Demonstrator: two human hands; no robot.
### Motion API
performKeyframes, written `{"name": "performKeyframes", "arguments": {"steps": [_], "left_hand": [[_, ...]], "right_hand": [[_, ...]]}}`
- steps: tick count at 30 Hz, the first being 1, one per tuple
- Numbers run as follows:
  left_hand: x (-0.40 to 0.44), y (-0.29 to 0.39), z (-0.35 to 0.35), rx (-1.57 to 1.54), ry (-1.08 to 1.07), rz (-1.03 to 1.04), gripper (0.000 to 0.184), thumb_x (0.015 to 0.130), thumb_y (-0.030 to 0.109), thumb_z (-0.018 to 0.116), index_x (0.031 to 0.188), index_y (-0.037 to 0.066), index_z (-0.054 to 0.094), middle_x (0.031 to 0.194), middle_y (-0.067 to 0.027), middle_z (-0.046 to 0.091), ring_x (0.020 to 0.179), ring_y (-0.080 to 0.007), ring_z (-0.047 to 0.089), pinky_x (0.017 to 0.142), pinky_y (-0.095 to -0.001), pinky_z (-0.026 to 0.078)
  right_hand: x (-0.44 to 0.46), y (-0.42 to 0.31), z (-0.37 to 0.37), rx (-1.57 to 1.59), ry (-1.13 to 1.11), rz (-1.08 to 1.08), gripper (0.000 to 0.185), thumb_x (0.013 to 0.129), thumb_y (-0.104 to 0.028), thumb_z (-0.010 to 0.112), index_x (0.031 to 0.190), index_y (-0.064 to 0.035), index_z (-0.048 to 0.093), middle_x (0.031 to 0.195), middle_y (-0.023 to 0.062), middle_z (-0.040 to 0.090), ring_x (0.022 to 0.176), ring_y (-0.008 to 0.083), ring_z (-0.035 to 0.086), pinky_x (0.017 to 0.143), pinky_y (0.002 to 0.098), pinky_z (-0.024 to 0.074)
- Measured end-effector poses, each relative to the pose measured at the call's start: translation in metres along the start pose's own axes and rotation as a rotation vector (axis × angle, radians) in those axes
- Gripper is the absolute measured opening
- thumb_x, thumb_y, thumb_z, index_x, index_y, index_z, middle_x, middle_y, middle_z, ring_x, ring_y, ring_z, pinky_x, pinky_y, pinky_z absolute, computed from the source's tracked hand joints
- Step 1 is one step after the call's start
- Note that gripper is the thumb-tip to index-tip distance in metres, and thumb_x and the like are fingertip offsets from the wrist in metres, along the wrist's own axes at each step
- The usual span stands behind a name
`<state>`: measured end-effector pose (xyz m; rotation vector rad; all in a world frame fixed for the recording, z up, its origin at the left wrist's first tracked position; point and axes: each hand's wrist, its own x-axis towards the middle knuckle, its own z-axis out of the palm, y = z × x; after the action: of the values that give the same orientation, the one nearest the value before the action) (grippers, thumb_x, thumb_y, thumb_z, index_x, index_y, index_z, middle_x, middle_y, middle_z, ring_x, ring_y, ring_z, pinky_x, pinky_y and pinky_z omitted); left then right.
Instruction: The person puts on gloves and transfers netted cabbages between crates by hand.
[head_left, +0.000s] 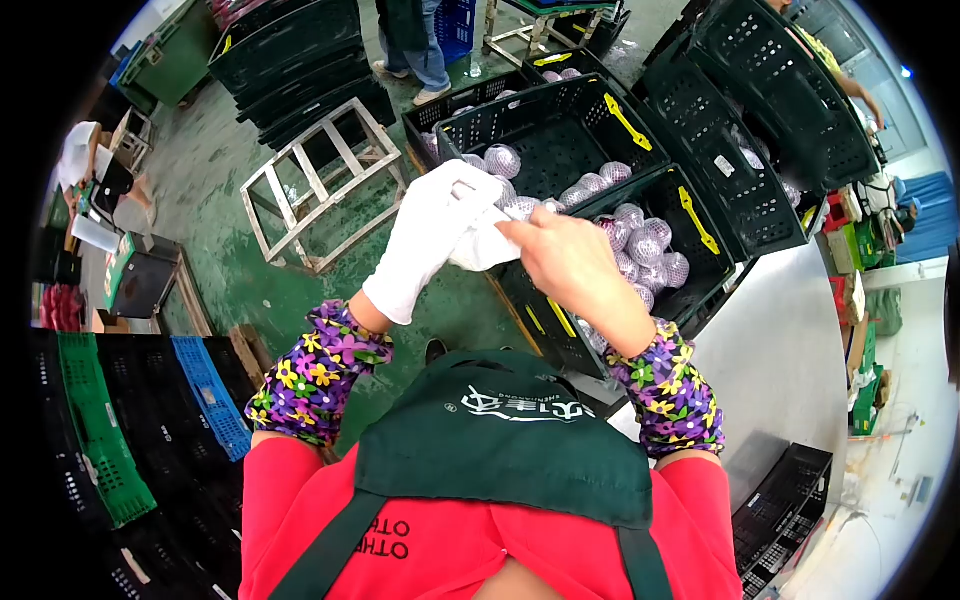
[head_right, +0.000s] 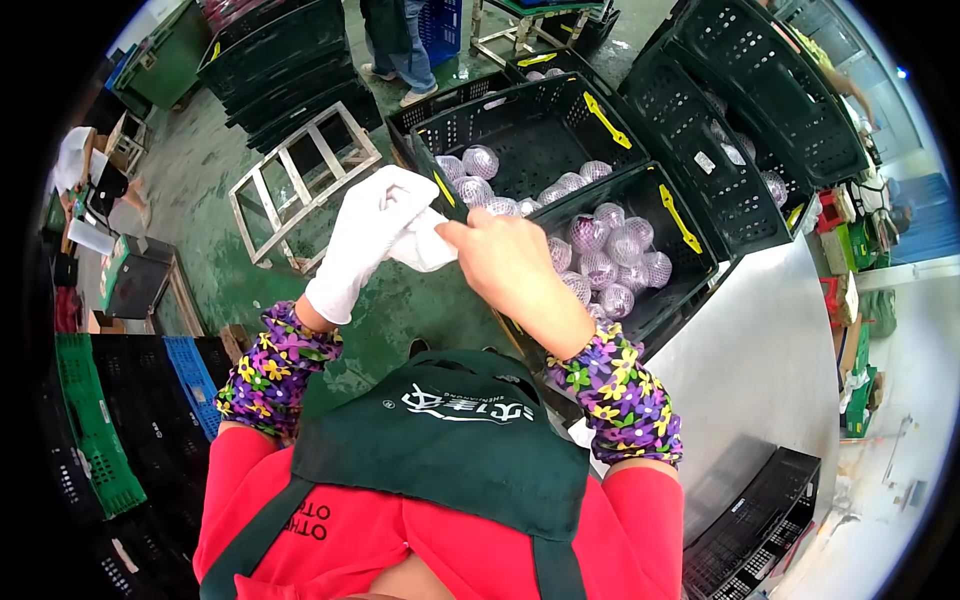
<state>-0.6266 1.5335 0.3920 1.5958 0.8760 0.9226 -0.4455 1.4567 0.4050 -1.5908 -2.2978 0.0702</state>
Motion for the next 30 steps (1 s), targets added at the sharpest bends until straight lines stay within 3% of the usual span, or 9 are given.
{"name": "performKeyframes", "arguments": {"steps": [4,6,9,13,18,24,27,28,30], "left_hand": [[0.006,0.000,0.007,0.067,-0.031,0.025,0.019,0.089,0.013,0.062,0.105,0.003,0.066,0.090,-0.0037,0.066,0.080,-0.0081,0.060,0.073,-0.0244,0.048],[0.007,-0.004,0.008,0.032,-0.050,0.029,0.019,0.090,0.013,0.062,0.106,0.003,0.066,0.091,-0.0039,0.067,0.080,-0.0085,0.060,0.073,-0.0244,0.048],[0.008,-0.008,0.007,-0.184,-0.022,-0.116,0.019,0.090,0.011,0.061,0.105,0.002,0.065,0.090,-0.0058,0.067,0.080,-0.0100,0.061,0.071,-0.0247,0.049],[0.008,-0.029,0.010,-0.503,-0.084,-0.372,0.017,0.091,0.009,0.056,0.104,0.001,0.064,0.084,-0.0061,0.065,0.074,-0.0115,0.062,0.066,-0.0244,0.050],[-0.003,-0.039,0.055,-0.361,-0.184,-0.348,0.016,0.094,0.011,0.053,0.103,0.006,0.065,0.085,-0.0035,0.064,0.071,-0.0079,0.060,0.058,-0.0232,0.047],[0.001,-0.083,0.081,-0.097,-0.138,-0.042,0.016,0.095,0.015,0.054,0.102,0.005,0.065,0.089,-0.0058,0.065,0.076,-0.0114,0.060,0.070,-0.0284,0.051],[0.001,-0.065,0.086,-0.087,-0.109,-0.175,0.019,0.094,0.020,0.058,0.103,0.003,0.063,0.090,-0.0083,0.066,0.077,-0.0162,0.063,0.070,-0.0305,0.051],[-0.003,-0.068,0.088,0.111,-0.040,-0.025,0.020,0.094,0.022,0.057,0.103,0.005,0.062,0.091,-0.0074,0.066,0.078,-0.0161,0.064,0.070,-0.0306,0.051],[-0.013,-0.066,0.088,0.191,-0.078,-0.096,0.020,0.093,0.023,0.057,0.105,0.008,0.062,0.091,-0.0058,0.066,0.079,-0.0150,0.064,0.073,-0.0312,0.051]], "right_hand": [[-0.001,-0.004,-0.002,0.041,-0.164,0.014,0.025,0.080,-0.011,0.058,0.103,-0.0140,0.066,0.076,0.0101,0.059,0.067,0.0312,0.063,0.055,0.0444,0.0489],[-0.002,-0.009,-0.007,0.061,-0.204,0.057,0.024,0.077,-0.010,0.060,0.100,-0.0129,0.067,0.083,0.0093,0.060,0.077,0.0291,0.064,0.062,0.0415,0.0498],[-0.006,-0.016,-0.006,0.015,0.087,-0.089,0.012,0.072,-0.013,0.062,0.080,-0.0081,0.069,0.097,0.0061,0.058,0.104,0.0235,0.052,0.085,0.0410,0.0443],[-0.006,-0.016,0.003,-0.002,0.109,-0.507,0.011,0.067,-0.015,0.063,0.074,-0.0056,0.064,0.087,0.0049,0.055,0.093,0.0225,0.053,0.079,0.0395,0.0437],[-0.024,0.010,0.027,0.216,-0.148,-0.552,0.011,0.064,-0.012,0.062,0.071,-0.0064,0.055,0.078,0.0070,0.053,0.076,0.0262,0.056,0.070,0.0380,0.0452],[-0.025,0.062,0.041,0.357,-0.340,-0.024,0.020,0.078,-0.005,0.050,0.093,-0.0036,0.064,0.084,0.0202,0.066,0.079,0.0390,0.064,0.071,0.0492,0.0497],[-0.024,0.053,0.035,0.234,-0.313,0.057,0.018,0.080,-0.008,0.049,0.089,-0.0012,0.064,0.083,0.0213,0.066,0.076,0.0415,0.063,0.071,0.0516,0.0497],[-0.026,0.050,0.036,0.168,-0.326,0.088,0.018,0.080,-0.009,0.050,0.089,-0.0003,0.063,0.082,0.0211,0.066,0.075,0.0418,0.063,0.070,0.0520,0.0498],[-0.039,0.054,0.056,-0.001,-0.264,-0.063,0.023,0.075,-0.011,0.055,0.095,-0.0035,0.065,0.094,0.0141,0.067,0.093,0.0328,0.063,0.069,0.0462,0.0498]]}}
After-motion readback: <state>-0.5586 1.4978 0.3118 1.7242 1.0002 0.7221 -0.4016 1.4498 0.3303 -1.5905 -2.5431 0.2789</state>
